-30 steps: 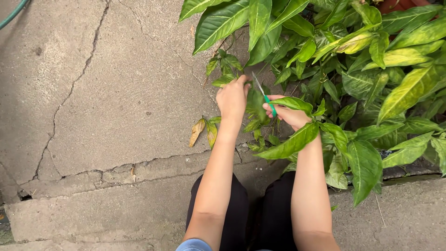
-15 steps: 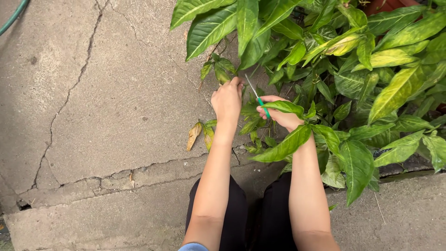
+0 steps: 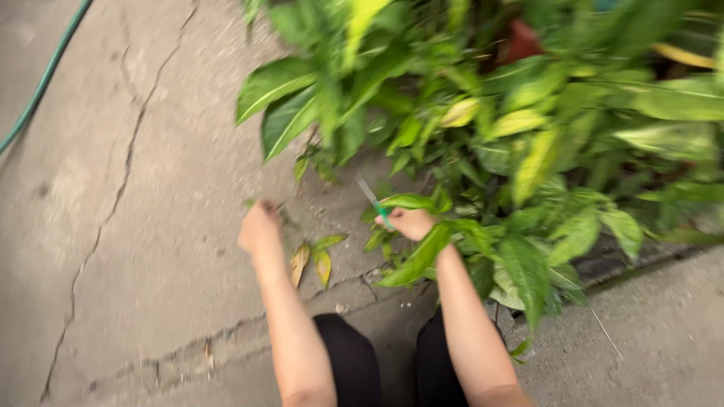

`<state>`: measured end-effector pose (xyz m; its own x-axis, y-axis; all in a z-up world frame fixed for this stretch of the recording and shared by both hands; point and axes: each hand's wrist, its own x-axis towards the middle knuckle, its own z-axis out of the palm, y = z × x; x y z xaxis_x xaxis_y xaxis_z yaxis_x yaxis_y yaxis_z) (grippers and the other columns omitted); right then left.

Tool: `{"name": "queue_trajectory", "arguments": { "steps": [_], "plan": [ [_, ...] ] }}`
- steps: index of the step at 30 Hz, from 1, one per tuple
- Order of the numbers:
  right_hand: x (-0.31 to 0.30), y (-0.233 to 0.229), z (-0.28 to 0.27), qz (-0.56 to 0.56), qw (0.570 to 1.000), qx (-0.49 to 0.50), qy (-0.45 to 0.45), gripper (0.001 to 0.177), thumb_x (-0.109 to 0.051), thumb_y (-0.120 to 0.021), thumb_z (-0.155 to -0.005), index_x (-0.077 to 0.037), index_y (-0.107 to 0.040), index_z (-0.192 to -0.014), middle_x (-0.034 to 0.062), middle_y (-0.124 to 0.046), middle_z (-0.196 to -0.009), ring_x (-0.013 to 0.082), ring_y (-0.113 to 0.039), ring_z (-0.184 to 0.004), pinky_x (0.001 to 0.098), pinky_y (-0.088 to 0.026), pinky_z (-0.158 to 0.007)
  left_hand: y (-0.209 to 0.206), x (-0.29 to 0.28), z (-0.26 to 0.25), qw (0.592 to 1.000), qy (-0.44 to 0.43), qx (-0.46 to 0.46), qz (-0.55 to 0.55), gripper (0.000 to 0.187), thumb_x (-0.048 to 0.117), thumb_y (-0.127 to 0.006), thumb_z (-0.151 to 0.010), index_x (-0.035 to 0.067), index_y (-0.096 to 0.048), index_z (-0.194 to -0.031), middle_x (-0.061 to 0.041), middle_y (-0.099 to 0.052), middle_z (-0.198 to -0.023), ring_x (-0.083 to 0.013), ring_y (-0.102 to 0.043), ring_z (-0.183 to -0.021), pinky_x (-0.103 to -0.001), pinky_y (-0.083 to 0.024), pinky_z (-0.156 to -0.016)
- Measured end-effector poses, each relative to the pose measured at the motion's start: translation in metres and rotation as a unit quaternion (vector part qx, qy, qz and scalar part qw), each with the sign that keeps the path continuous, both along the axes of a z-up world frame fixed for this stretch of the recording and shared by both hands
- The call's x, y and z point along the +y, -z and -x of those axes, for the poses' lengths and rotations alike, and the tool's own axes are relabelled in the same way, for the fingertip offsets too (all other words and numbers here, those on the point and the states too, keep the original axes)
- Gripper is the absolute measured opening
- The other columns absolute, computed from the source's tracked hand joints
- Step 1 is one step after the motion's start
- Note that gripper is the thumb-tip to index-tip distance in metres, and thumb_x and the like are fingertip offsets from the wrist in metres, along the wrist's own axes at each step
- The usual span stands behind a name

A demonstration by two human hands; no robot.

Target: Pruning dead or yellow leaves from potted plants using garden shears

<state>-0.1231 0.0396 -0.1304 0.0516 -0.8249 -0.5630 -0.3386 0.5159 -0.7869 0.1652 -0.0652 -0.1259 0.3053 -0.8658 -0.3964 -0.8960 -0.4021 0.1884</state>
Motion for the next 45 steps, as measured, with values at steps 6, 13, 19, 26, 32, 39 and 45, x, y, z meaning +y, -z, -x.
{"name": "queue_trajectory", "arguments": {
  "steps": [6, 13, 19, 26, 32, 39, 45],
  "plan": [
    [0.006, -0.004, -0.026, 0.042, 0.997, 0.062, -0.024, 0.046, -0.034, -0.063, -0.079, -0.014, -0.055, -0.119, 0.0044, -0.066, -0.070, 0.0184, -0.065, -0.075, 0.0312, -0.049, -0.074, -0.010, -0.001, 0.002, 0.998, 0.046, -0.040, -0.009, 0.075, 0.039, -0.061, -0.081, 0.027, -0.021, -0.143, -0.018, -0.019, -0.145, -0.0359, -0.032, -0.128, -0.055, -0.034, -0.096],
    [0.008, 0.062, -0.031, 0.046, 0.981, 0.176, -0.070, 0.043, -0.030, -0.059, -0.078, -0.020, -0.054, -0.119, -0.0004, -0.067, -0.092, 0.0151, -0.063, -0.090, 0.0283, -0.047, -0.081, -0.122, 0.031, 0.138, 0.909, 0.223, 0.076, 0.344, 0.035, 0.011, -0.067, -0.085, 0.004, -0.054, -0.117, -0.026, -0.042, -0.123, -0.0360, -0.041, -0.117, -0.049, -0.035, -0.095],
    [0.004, 0.083, -0.032, -0.003, 0.982, 0.158, -0.104, 0.044, -0.027, -0.059, -0.079, -0.020, -0.050, -0.122, 0.0048, -0.061, -0.108, 0.0196, -0.059, -0.097, 0.0323, -0.046, -0.084, -0.157, 0.057, 0.229, 0.684, 0.456, 0.368, 0.435, 0.019, 0.003, -0.057, -0.083, 0.008, -0.062, -0.101, -0.010, -0.059, -0.101, -0.0240, -0.053, -0.102, -0.036, -0.040, -0.094],
    [0.007, 0.045, -0.026, -0.051, 0.989, 0.092, -0.106, 0.047, -0.020, -0.055, -0.081, -0.016, -0.043, -0.126, 0.0079, -0.057, -0.114, 0.0209, -0.059, -0.090, 0.0327, -0.047, -0.078, -0.134, 0.015, 0.266, 0.760, 0.424, 0.211, 0.445, 0.038, 0.011, -0.063, -0.084, 0.011, -0.047, -0.119, -0.010, -0.044, -0.125, -0.0270, -0.040, -0.121, -0.044, -0.034, -0.103],
    [0.005, 0.014, -0.025, -0.095, 0.988, 0.057, -0.105, 0.052, -0.021, -0.057, -0.080, -0.016, -0.040, -0.129, 0.0096, -0.053, -0.121, 0.0229, -0.058, -0.092, 0.0340, -0.047, -0.080, -0.111, -0.023, 0.233, 0.786, 0.434, 0.147, 0.414, 0.043, 0.001, -0.062, -0.081, 0.001, -0.041, -0.118, -0.015, -0.043, -0.128, -0.0314, -0.037, -0.125, -0.045, -0.025, -0.109],
    [0.007, 0.046, -0.036, -0.035, 0.977, 0.130, -0.165, 0.041, -0.022, -0.059, -0.082, -0.014, -0.051, -0.122, 0.0176, -0.062, -0.107, 0.0299, -0.058, -0.102, 0.0402, -0.044, -0.090, -0.071, -0.017, 0.203, 0.800, 0.434, 0.207, 0.359, 0.024, 0.007, -0.056, -0.087, 0.008, -0.047, -0.109, -0.011, -0.038, -0.131, -0.0295, -0.028, -0.129, -0.042, -0.028, -0.106],
    [0.019, 0.064, -0.032, -0.049, 0.942, 0.239, -0.230, 0.041, -0.038, -0.046, -0.088, -0.004, -0.063, -0.104, 0.0187, -0.065, -0.095, 0.0301, -0.062, -0.095, 0.0391, -0.047, -0.085, -0.072, 0.019, 0.192, 0.815, 0.429, 0.133, 0.365, 0.024, 0.013, -0.058, -0.086, 0.021, -0.058, -0.109, -0.006, -0.048, -0.126, -0.0221, -0.041, -0.122, -0.047, -0.027, -0.103]
  ]
}}
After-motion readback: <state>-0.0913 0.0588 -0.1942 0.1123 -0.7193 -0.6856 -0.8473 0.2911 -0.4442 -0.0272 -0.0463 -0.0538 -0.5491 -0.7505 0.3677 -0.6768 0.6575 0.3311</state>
